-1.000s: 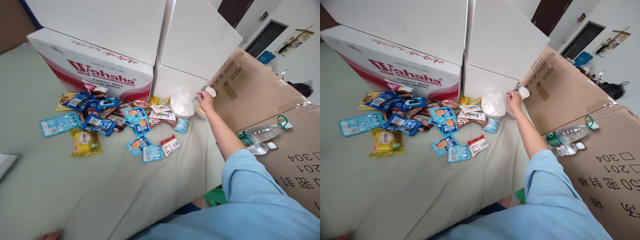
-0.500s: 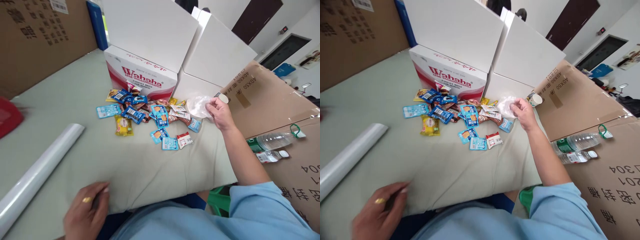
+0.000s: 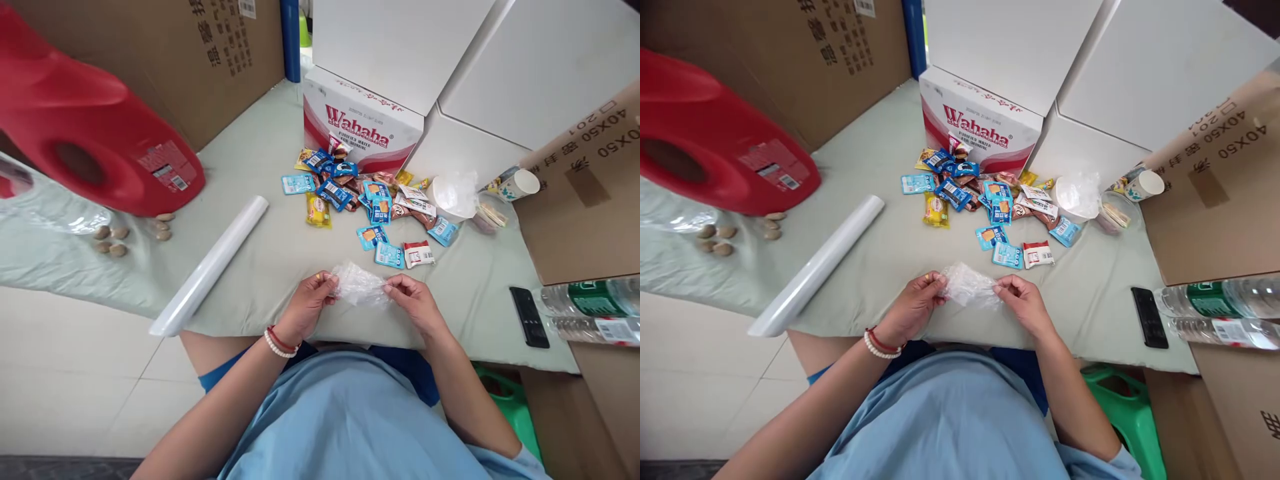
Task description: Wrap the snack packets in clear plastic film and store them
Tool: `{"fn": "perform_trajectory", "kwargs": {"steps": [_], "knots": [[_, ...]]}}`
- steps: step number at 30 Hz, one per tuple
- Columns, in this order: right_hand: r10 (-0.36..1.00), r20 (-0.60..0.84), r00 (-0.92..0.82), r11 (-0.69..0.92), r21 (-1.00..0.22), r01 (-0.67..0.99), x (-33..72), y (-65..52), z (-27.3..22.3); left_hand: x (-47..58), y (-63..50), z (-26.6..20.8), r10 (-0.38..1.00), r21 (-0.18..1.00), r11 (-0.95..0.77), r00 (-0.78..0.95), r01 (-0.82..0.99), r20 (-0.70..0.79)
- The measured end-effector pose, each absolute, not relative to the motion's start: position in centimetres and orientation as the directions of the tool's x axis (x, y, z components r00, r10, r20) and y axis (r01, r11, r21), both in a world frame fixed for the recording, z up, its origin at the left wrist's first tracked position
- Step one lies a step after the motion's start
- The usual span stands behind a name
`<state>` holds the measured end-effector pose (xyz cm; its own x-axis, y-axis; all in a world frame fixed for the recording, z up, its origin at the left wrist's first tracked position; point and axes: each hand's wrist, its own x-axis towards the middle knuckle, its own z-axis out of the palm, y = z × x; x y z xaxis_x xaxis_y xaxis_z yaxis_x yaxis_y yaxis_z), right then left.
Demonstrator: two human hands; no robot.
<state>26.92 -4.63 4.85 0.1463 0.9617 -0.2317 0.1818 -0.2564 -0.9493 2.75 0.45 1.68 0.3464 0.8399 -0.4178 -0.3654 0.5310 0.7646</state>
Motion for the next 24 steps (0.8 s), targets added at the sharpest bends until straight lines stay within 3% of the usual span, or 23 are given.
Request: {"fn": "perform_trajectory", "kwargs": {"steps": [4,9,12,18,24], "knots": [[0.991,0.019,0.129,-0.036,-0.911,0.412,28.0,-5.2,6.1,2.9,0.2,1.4,0.873,0.806,0.479,0.287,-0.349,-0.394],[0.954,0.298,-0.007,0.242,-0.761,0.601,28.5,-5.1,6.9,3.0,0.3,1.9,0.877,0.769,0.481,0.216,-0.420,-0.430],[0.952,0.303,-0.053,0.262,-0.710,0.653,28.8,-5.3,6.4,2.6,0.4,1.9,0.890,0.753,0.447,0.159,-0.482,-0.426],[0.957,0.262,0.120,0.159,-0.827,0.539,26.2,-5.6,5.6,3.0,-0.1,1.8,0.928,0.797,0.369,0.139,-0.478,-0.347],[0.965,0.184,-0.187,0.262,-0.675,0.689,23.2,-5.0,3.7,3.0,0.2,1.4,0.928,0.797,0.344,0.047,-0.496,-0.370]]}}
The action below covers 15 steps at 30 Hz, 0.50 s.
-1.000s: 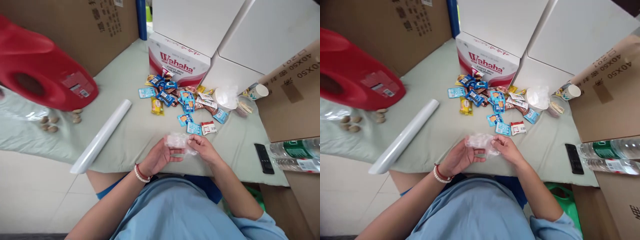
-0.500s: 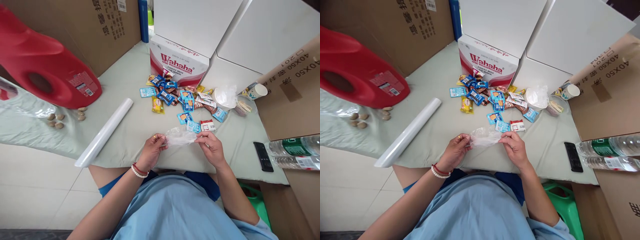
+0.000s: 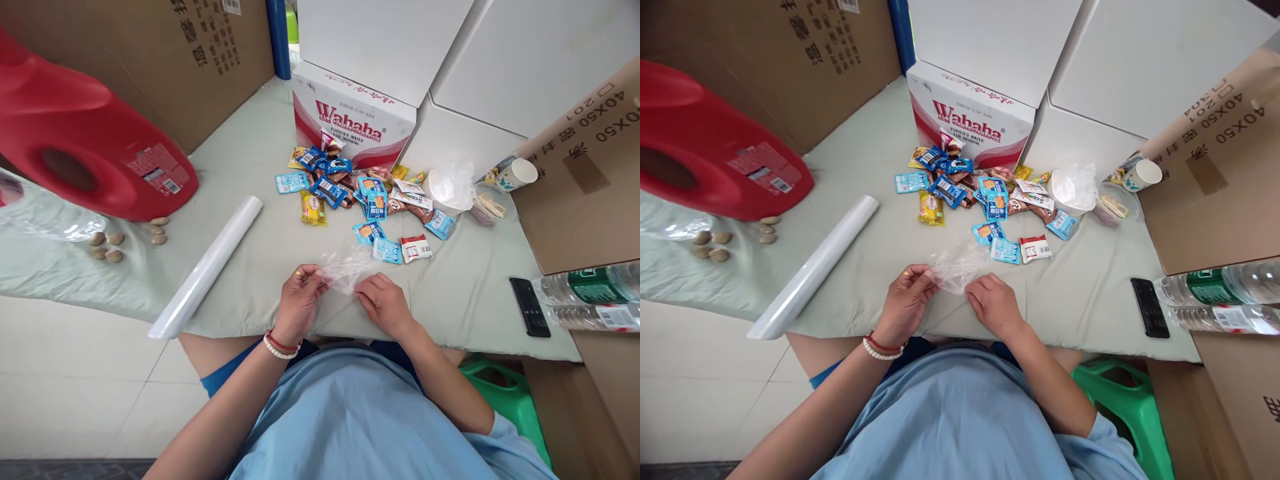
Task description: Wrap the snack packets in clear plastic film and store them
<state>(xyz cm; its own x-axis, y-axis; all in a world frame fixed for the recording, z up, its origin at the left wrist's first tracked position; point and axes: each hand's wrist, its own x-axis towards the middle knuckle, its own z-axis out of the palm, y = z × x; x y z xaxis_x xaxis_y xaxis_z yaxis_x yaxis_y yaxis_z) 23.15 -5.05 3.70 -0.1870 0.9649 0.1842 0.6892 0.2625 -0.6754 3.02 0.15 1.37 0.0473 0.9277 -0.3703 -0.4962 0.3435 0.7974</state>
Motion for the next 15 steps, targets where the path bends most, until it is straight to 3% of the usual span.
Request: {"fn": "perform_trajectory", "kwargs": {"steps": [3,7,11,15], "knots": [[0.982,0.127,-0.139,0.187,-0.751,0.633,23.6,-5.5,2.8,2.1,0.4,1.1,0.914,0.792,0.343,-0.015,-0.506,-0.405],[0.993,0.099,0.059,0.046,-0.809,0.586,23.4,-5.6,2.5,2.5,-0.2,1.1,0.922,0.799,0.346,0.018,-0.492,-0.387],[0.979,0.177,0.100,0.064,-0.734,0.676,22.0,-4.3,2.1,3.7,-0.7,0.7,0.946,0.858,0.307,0.032,-0.411,-0.323],[0.982,0.140,0.130,0.052,-0.850,0.524,22.1,-3.2,2.2,2.7,-0.1,-0.1,0.954,0.915,0.258,-0.068,-0.311,-0.292]]}}
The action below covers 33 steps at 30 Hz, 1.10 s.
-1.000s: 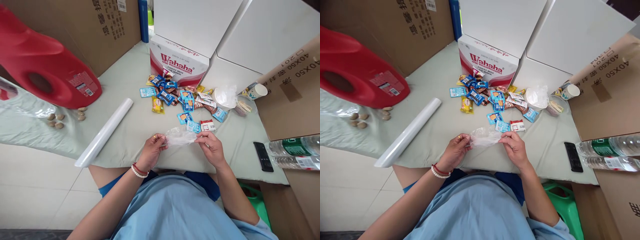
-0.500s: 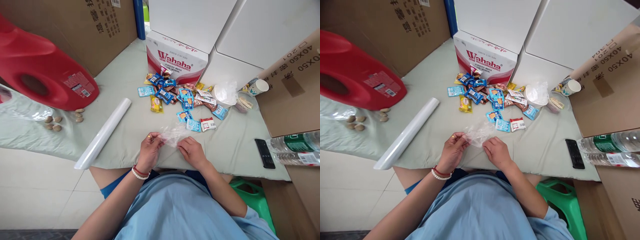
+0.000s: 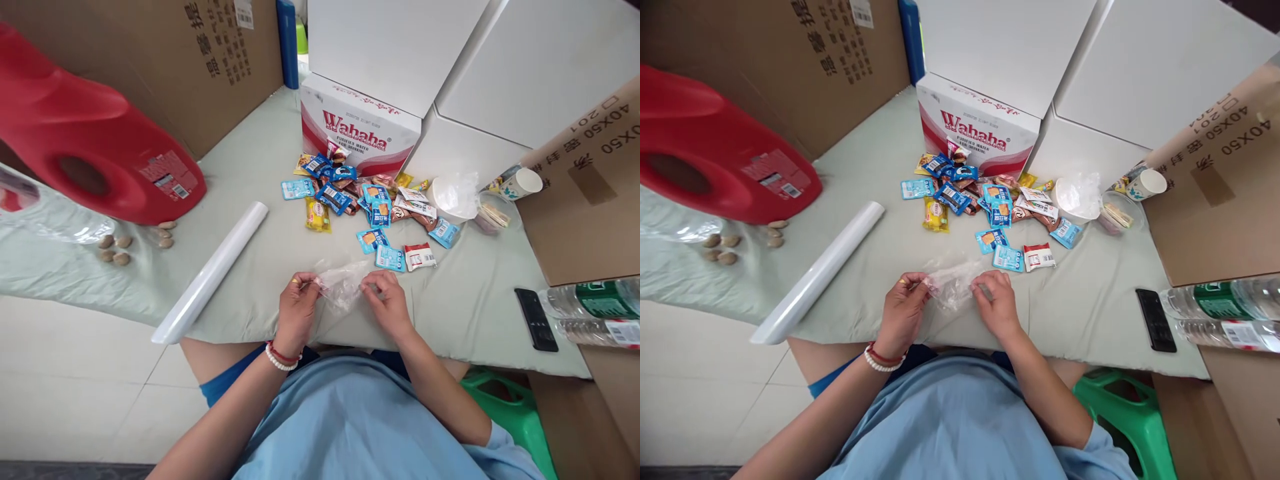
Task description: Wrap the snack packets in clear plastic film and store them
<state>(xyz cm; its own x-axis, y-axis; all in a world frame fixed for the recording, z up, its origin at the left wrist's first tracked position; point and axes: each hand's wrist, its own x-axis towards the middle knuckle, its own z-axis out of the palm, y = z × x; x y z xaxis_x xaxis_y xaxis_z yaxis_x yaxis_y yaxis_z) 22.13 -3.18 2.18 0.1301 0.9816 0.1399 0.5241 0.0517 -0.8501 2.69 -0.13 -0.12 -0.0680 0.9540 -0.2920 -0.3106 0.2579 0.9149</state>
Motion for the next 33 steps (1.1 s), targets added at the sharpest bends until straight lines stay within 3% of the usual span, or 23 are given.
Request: {"fn": "perform_trajectory", "kwargs": {"steps": [3,7,10,13,15,17,21,23,25,29,33], "knots": [[0.984,-0.017,0.179,-0.058,-0.972,0.226,23.1,-3.1,3.1,1.3,0.3,-0.4,0.956,0.958,0.212,-0.161,-0.194,-0.245],[0.977,-0.174,0.126,-0.154,-0.976,-0.155,23.7,-3.7,4.7,0.9,0.0,-0.1,0.968,0.984,0.142,-0.225,0.110,-0.115],[0.977,-0.204,0.062,-0.180,-0.946,-0.268,23.7,-4.1,5.6,1.7,-0.1,0.5,0.989,0.943,-0.072,-0.097,0.326,0.110],[0.976,-0.218,0.015,-0.203,-0.930,-0.306,24.2,-4.4,6.5,2.1,0.4,1.2,0.972,0.903,-0.236,0.084,0.359,0.221],[0.976,-0.218,0.025,-0.198,-0.922,-0.333,25.1,-4.7,7.2,1.8,0.8,2.2,0.981,0.951,-0.181,0.113,0.251,0.157],[0.974,-0.220,0.053,-0.186,-0.912,-0.367,26.5,-5.0,8.1,0.8,0.9,3.8,0.992,0.998,-0.018,0.129,0.061,0.010],[0.972,-0.235,0.030,-0.201,-0.885,-0.419,30.0,-5.1,9.7,-2.2,0.4,8.5,0.866,0.894,0.381,0.431,-0.237,-0.254],[0.972,-0.234,-0.013,-0.220,-0.891,-0.397,31.5,-4.3,9.6,-3.4,0.5,10.1,0.747,0.837,0.507,0.590,-0.207,-0.307],[0.968,-0.248,-0.031,-0.243,-0.905,-0.349,32.6,-2.9,8.8,-3.9,1.2,10.3,0.717,0.849,0.512,0.610,-0.132,-0.338],[0.935,-0.349,0.057,-0.316,-0.896,-0.311,33.9,-0.3,5.6,-3.7,3.4,6.9,0.875,0.927,0.366,0.310,0.078,-0.372],[0.864,-0.504,0.018,-0.443,-0.776,-0.448,34.8,-0.4,3.4,-3.5,4.2,3.5,0.930,0.925,0.291,0.154,0.245,-0.333]]}}
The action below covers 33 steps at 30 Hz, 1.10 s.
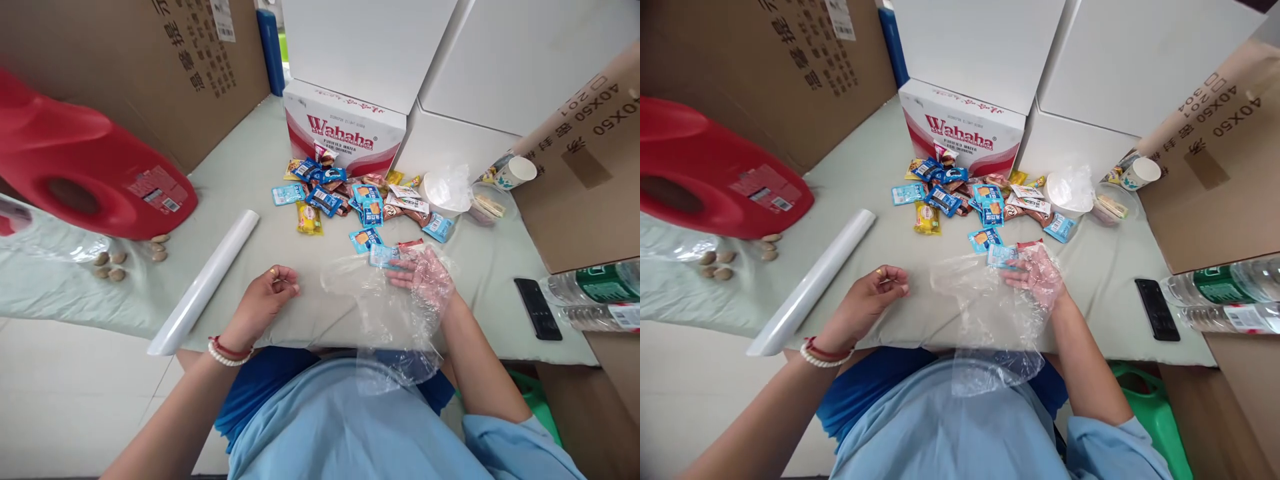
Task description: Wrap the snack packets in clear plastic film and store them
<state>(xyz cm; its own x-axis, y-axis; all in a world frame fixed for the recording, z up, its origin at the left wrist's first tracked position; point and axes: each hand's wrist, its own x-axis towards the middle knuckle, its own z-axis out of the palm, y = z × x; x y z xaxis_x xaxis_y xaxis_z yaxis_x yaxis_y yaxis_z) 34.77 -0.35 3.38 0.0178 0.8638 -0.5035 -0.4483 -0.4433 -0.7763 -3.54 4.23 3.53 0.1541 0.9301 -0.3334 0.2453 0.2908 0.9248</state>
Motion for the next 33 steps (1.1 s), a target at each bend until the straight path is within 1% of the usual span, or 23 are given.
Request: {"fn": "perform_trajectory", "kwargs": {"steps": [2,4,5,6,7,8,9,10,11,12,13,15,16,18,20,22,24,27,30,32,33], "knots": [[0.854,-0.520,0.007,-0.447,-0.742,-0.500,35.0,-1.0,3.0,-3.3,3.8,3.4,0.970,0.923,0.203,0.062,0.328,-0.236],[0.862,-0.506,0.011,-0.424,-0.734,-0.530,34.7,-1.5,2.9,-2.4,2.7,4.2,0.997,0.914,0.071,-0.036,0.400,-0.062],[0.868,-0.497,0.006,-0.416,-0.732,-0.539,34.4,-1.6,2.9,-1.7,2.1,4.8,0.998,0.903,-0.018,-0.046,0.430,0.042],[0.874,-0.487,-0.002,-0.409,-0.732,-0.546,34.0,-1.6,2.8,-0.7,1.3,5.4,0.990,0.886,-0.124,-0.011,0.447,0.144],[0.878,-0.479,-0.008,-0.405,-0.732,-0.548,33.6,-1.5,2.8,0.5,0.6,5.8,0.967,0.857,-0.249,0.069,0.450,0.245],[0.880,-0.474,-0.009,-0.401,-0.735,-0.547,33.2,-1.4,2.8,1.8,-0.1,6.1,0.924,0.815,-0.382,0.188,0.436,0.332],[0.882,-0.471,-0.002,-0.396,-0.739,-0.544,33.0,-1.3,2.9,3.1,-0.7,6.2,0.859,0.768,-0.502,0.333,0.398,0.389],[0.883,-0.470,0.013,-0.389,-0.745,-0.542,32.9,-1.3,3.0,4.5,-1.1,6.0,0.786,0.721,-0.589,0.466,0.366,0.406],[0.883,-0.468,0.034,-0.378,-0.752,-0.540,33.1,-1.3,3.1,5.8,-1.4,5.6,0.730,0.678,-0.638,0.567,0.364,0.382],[0.883,-0.466,0.060,-0.364,-0.760,-0.539,33.4,-1.5,3.4,7.0,-1.4,4.9,0.696,0.636,-0.663,0.639,0.395,0.328],[0.881,-0.464,0.095,-0.347,-0.769,-0.537,33.9,-1.7,3.7,7.9,-1.3,4.1,0.684,0.587,-0.673,0.681,0.450,0.262],[0.864,-0.467,0.189,-0.318,-0.796,-0.516,35.1,-2.4,4.3,9.2,-1.1,2.3,0.694,0.481,-0.672,0.705,0.563,0.146],[0.849,-0.470,0.240,-0.312,-0.814,-0.491,35.7,-2.7,4.5,9.4,-1.0,1.4,0.696,0.439,-0.675,0.709,0.594,0.112],[0.819,-0.471,0.329,-0.334,-0.856,-0.395,36.5,-3.2,4.7,9.3,-1.1,0.1,0.676,0.396,-0.696,0.732,0.599,0.082],[0.806,-0.461,0.372,-0.398,-0.886,-0.236,36.8,-3.5,4.5,8.5,-1.1,-0.5,0.641,0.389,-0.722,0.764,0.572,0.067],[0.815,-0.452,0.362,-0.455,-0.887,-0.083,36.7,-3.4,4.0,7.1,-0.4,-0.7,0.620,0.383,-0.731,0.784,0.565,0.026],[0.838,-0.442,0.320,-0.464,-0.886,-0.009,36.4,-3.2,3.6,5.2,1.5,-0.4,0.603,0.368,-0.731,0.796,0.575,-0.046],[0.880,-0.430,0.203,-0.435,-0.900,-0.019,35.7,-3.1,2.9,1.3,6.0,0.6,0.558,0.355,-0.732,0.811,0.581,-0.178],[0.922,-0.381,0.070,-0.379,-0.925,-0.035,34.5,-2.9,1.8,-2.5,10.1,2.2,0.532,0.373,-0.699,0.792,0.610,-0.298],[0.946,-0.320,0.052,-0.319,-0.947,-0.029,33.6,-2.8,1.1,-4.1,11.5,3.4,0.551,0.380,-0.683,0.782,0.624,-0.292],[0.955,-0.290,0.067,-0.289,-0.957,-0.020,33.3,-2.8,0.9,-4.5,11.6,3.9,0.586,0.379,-0.674,0.771,0.634,-0.248]]}}
